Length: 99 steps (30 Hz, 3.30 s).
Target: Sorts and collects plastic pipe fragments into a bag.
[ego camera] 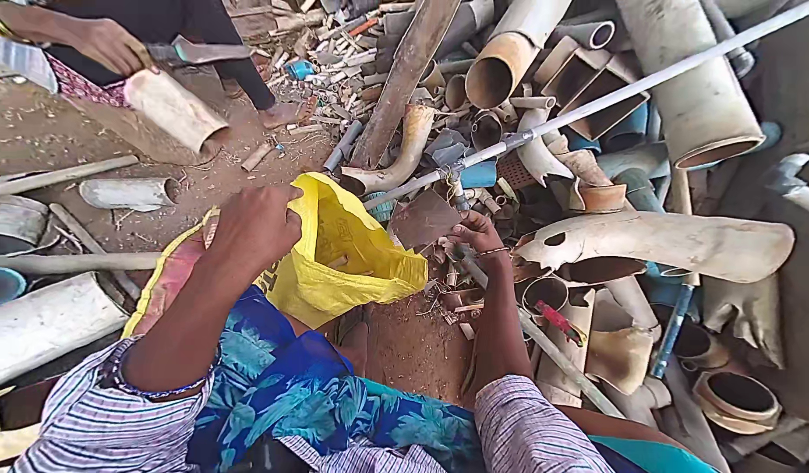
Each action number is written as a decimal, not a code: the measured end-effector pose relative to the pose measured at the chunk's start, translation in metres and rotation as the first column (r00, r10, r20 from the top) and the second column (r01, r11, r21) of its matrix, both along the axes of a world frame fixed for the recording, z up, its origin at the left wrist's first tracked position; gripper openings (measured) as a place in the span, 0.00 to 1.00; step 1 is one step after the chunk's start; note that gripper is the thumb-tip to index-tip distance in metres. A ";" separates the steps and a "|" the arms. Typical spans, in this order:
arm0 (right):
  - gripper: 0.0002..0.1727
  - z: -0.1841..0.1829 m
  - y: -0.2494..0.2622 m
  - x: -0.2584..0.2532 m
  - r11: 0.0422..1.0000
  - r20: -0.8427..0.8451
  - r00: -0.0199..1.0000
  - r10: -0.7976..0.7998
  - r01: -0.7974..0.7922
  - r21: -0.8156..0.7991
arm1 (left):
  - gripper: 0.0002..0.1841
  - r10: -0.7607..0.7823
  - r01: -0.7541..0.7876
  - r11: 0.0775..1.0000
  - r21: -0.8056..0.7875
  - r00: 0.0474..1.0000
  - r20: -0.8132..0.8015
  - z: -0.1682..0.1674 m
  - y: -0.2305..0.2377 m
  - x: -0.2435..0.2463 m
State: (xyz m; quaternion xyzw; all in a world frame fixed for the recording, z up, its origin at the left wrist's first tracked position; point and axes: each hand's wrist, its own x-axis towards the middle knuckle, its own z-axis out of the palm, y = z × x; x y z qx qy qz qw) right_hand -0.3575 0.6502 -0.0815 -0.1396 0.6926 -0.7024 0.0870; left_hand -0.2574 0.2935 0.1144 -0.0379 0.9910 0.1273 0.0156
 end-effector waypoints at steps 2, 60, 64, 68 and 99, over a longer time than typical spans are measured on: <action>0.12 0.008 -0.006 0.003 0.980 0.049 0.993 0.111 -0.102 -0.168 | 0.20 0.011 -0.011 1.000 0.000 1.000 0.014 0.000 0.001 0.000; 0.15 0.071 -0.057 0.030 0.968 0.228 0.966 -0.122 0.167 -0.189 | 0.53 -0.131 0.112 0.986 0.126 0.979 0.154 -0.026 0.038 0.011; 0.21 0.046 -0.119 0.032 0.982 0.118 0.977 0.178 -0.184 0.044 | 0.49 -0.132 0.109 0.978 0.179 0.984 0.123 -0.022 0.033 0.009; 0.23 -0.004 -0.206 0.074 0.977 -0.087 0.975 0.202 -0.195 0.086 | 0.47 -0.105 0.092 0.971 0.219 0.993 0.047 -0.024 0.028 0.009; 0.21 -0.064 -0.074 -0.040 0.438 0.196 0.929 -0.314 -0.041 0.898 | 0.45 -0.140 0.157 0.966 0.203 0.986 -0.095 -0.036 -0.006 0.012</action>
